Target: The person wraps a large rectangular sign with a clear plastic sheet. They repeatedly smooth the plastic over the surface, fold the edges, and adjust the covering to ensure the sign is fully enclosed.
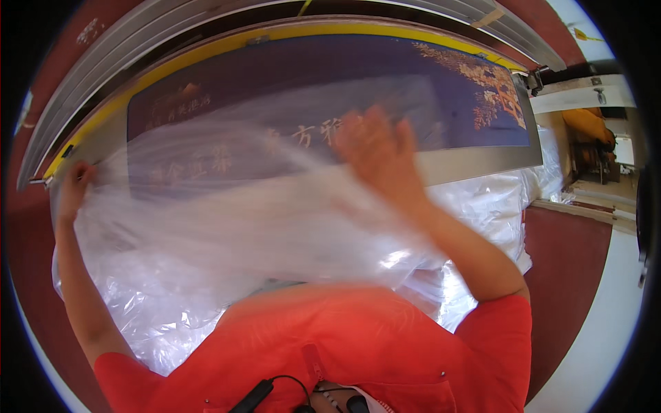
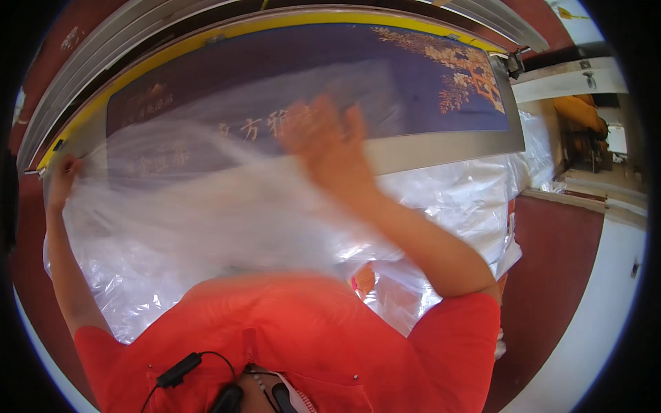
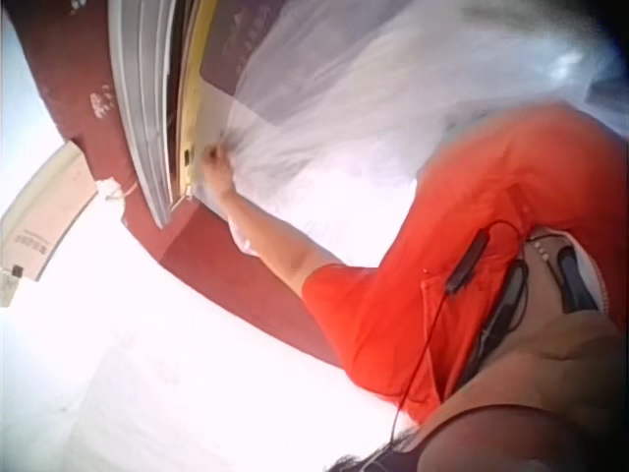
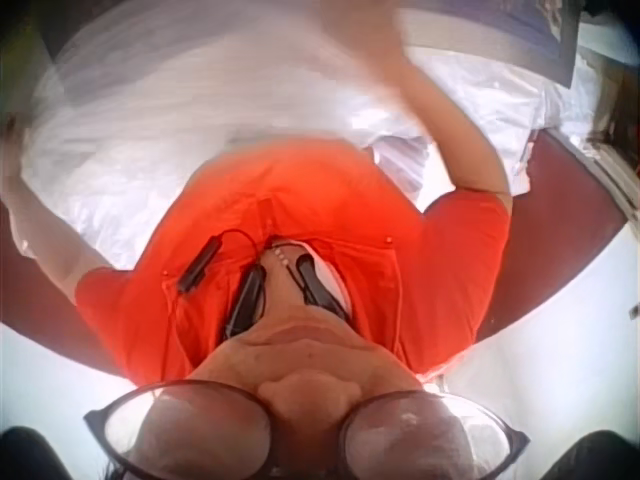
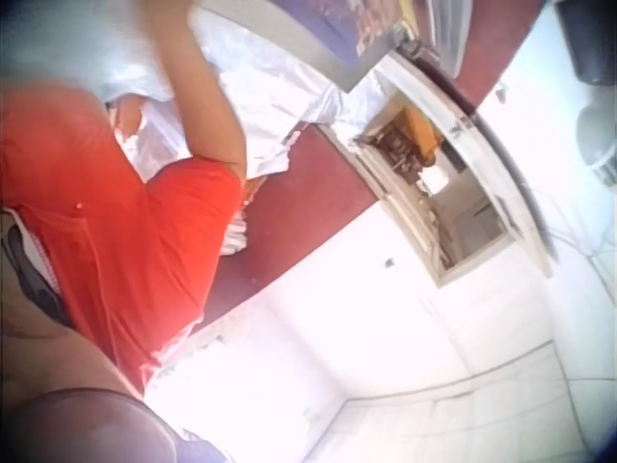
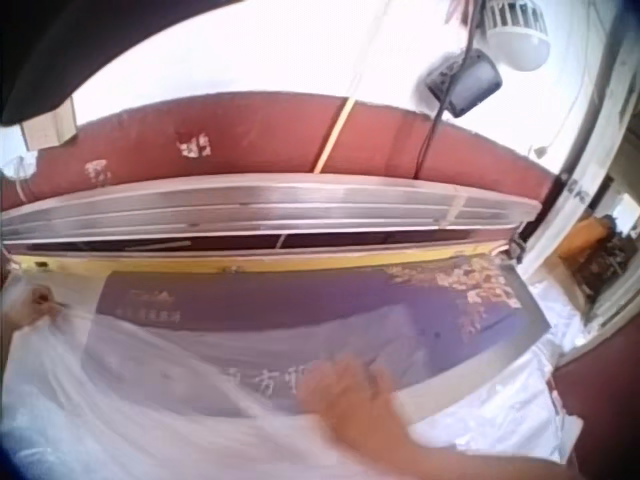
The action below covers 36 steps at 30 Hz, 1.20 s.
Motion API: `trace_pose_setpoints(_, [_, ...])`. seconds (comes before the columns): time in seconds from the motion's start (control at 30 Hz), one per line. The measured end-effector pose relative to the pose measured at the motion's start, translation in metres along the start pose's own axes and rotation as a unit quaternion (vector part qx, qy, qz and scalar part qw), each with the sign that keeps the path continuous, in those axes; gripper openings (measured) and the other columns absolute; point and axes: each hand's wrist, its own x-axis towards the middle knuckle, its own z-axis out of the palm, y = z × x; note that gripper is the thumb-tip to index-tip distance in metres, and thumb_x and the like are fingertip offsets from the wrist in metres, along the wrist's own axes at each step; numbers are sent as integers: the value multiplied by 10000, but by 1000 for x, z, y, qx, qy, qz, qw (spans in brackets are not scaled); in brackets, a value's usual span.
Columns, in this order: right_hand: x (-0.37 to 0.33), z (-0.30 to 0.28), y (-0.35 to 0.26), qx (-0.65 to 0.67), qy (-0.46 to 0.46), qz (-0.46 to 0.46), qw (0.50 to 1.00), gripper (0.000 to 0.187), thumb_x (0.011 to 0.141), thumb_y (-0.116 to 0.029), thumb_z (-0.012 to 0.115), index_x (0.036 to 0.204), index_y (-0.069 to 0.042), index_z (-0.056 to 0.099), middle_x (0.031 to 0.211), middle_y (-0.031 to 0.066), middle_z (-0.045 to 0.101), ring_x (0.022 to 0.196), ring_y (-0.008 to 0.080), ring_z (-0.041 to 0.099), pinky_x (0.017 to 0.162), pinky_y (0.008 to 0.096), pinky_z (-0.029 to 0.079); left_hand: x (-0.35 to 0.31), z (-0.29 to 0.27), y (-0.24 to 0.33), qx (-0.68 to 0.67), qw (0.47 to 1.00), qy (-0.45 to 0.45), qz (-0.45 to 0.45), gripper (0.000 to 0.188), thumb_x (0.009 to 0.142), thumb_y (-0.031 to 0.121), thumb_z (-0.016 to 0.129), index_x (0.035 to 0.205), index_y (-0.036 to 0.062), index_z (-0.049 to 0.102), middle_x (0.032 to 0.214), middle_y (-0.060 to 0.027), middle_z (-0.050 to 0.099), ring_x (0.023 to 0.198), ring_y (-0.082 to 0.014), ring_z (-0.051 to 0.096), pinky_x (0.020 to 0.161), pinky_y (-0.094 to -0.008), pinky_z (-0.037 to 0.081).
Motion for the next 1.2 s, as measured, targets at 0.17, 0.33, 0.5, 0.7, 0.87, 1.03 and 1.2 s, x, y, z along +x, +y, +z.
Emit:
trace_pose_setpoints(0.17, [10,8,27,35,-12,214,976,594,760,-434,453,1232,-110,295,1300,99,244,1210,285,181,940,504,133,10,27,-40,153,955,214,-137,285,796,307,426,810,31,496,770,-138,538,729,-273,520,663,-352,399])
trace_pose_setpoints(0.33, [-143,8,123,-9,185,328,926,111,738,-112,514,794,-16,510,798,136,529,783,323,474,739,408,339,33,50,-49,134,919,299,-219,374,775,362,381,893,31,509,929,-205,534,875,-360,504,741,-406,398])
trace_pose_setpoints(0.5, [-217,25,-32,556,-215,431,678,658,638,-229,629,1188,-15,338,1134,78,432,984,210,442,801,324,381,33,43,-29,125,928,247,-250,361,768,300,339,903,3,495,927,-230,526,888,-377,496,752,-415,397])
trace_pose_setpoints(0.7, [-258,67,-53,188,-173,325,910,168,750,-201,477,845,-107,578,788,187,556,736,322,528,708,377,408,51,44,-40,129,928,268,-225,386,753,325,340,971,42,486,974,-213,514,915,-370,486,782,-420,380])
trace_pose_setpoints(0.87, [-256,-11,38,552,279,550,561,316,796,-207,361,1031,-24,468,998,128,529,964,261,471,874,389,314,51,49,-50,108,933,269,-216,395,758,349,348,1011,68,464,971,-191,526,915,-362,490,777,-419,379])
trace_pose_setpoints(1.03, [-223,-10,37,916,174,302,199,282,829,-326,354,890,-88,492,730,5,511,599,128,466,568,273,399,45,50,-45,82,942,271,-184,356,798,370,358,964,73,465,937,-178,537,884,-357,500,735,-418,388])
trace_pose_setpoints(1.2, [-201,-146,204,-167,-33,548,819,446,748,-408,470,945,-9,502,979,160,541,876,333,516,757,383,400,48,53,-53,84,947,278,-140,352,807,388,381,955,78,461,914,-172,544,865,-352,505,714,-409,395])
